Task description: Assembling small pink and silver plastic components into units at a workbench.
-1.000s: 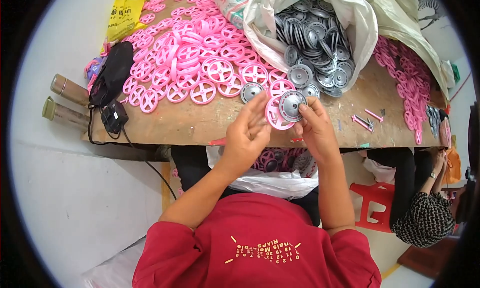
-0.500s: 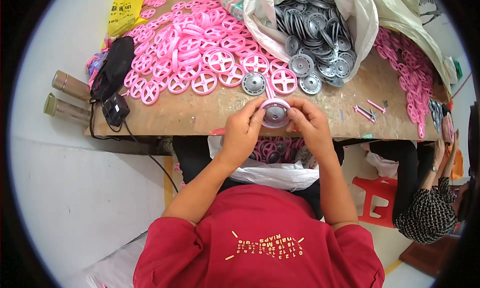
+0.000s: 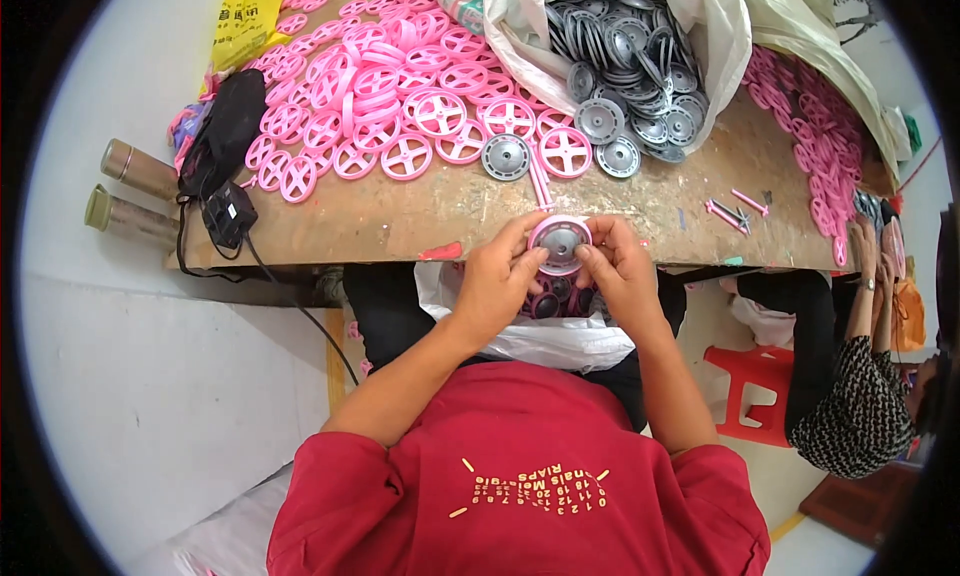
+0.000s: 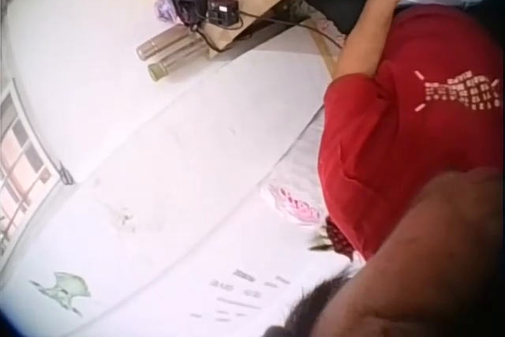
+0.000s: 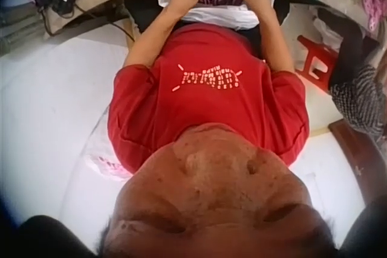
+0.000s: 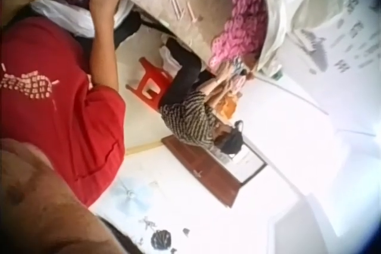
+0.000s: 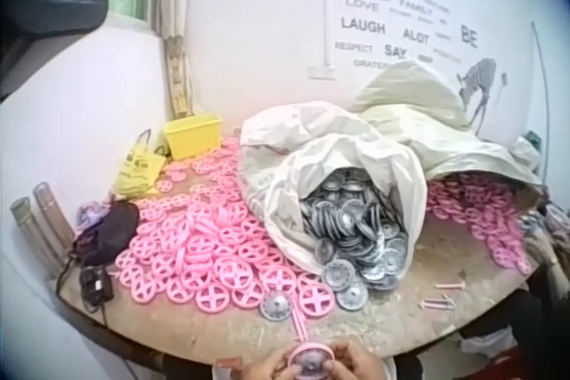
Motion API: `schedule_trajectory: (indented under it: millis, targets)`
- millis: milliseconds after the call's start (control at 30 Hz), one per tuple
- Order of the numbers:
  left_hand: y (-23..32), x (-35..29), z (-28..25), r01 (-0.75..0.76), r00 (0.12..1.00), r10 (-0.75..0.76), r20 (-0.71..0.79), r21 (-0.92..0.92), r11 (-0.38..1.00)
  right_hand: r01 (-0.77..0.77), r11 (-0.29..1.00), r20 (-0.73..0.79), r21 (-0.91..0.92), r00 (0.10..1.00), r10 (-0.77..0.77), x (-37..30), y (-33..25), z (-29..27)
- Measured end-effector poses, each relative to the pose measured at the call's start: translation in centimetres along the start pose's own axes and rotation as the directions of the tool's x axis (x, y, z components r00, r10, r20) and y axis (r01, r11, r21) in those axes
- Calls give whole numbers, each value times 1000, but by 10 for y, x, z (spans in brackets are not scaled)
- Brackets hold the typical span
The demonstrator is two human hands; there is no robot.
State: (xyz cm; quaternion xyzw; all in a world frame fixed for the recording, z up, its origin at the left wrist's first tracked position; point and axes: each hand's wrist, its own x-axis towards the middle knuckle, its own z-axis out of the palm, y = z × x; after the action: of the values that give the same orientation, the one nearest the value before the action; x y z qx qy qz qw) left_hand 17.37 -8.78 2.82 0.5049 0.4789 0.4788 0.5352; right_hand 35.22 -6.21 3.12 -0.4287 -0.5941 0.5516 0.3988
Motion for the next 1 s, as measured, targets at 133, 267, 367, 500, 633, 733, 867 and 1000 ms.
schedule_trajectory:
  millis: [133, 267, 367, 500, 633, 733, 867, 1000]
  targets:
    - [-5, -15, 4, 86, 996, -86, 31, 1, 996, -96, 994, -3, -61, 995, 96, -18, 9, -2]
    - [-10, -20, -10, 12, 993, -39, 114, 222, 975, -118, 947, 94, -299, 984, 153, -11, -9, -10]
    - [-6, -20, -18, -218, 975, 159, 153, 551, 806, 205, 783, 72, -588, 977, -202, 26, -30, -1]
    - [14, -6, -37, -198, 977, 200, 74, 660, 725, 430, 697, 67, -574, 873, -483, 97, -4, 18]
    - [22, 53, -82, -195, 773, 592, -226, 804, 562, 380, 482, 128, -789, 870, -477, 123, 2, 37]
    - [13, 85, -113, -220, 682, 732, 7, 956, 196, 339, 432, 150, -836, 898, -415, 127, 0, 41]
    - [5, 103, -127, -206, 714, 693, 103, 976, 67, 387, 631, 104, -672, 893, -438, 125, 2, 31]
    - [17, 94, -111, -264, 764, 645, -34, 895, 360, 58, 996, -97, -73, 993, -65, 109, -14, 21]
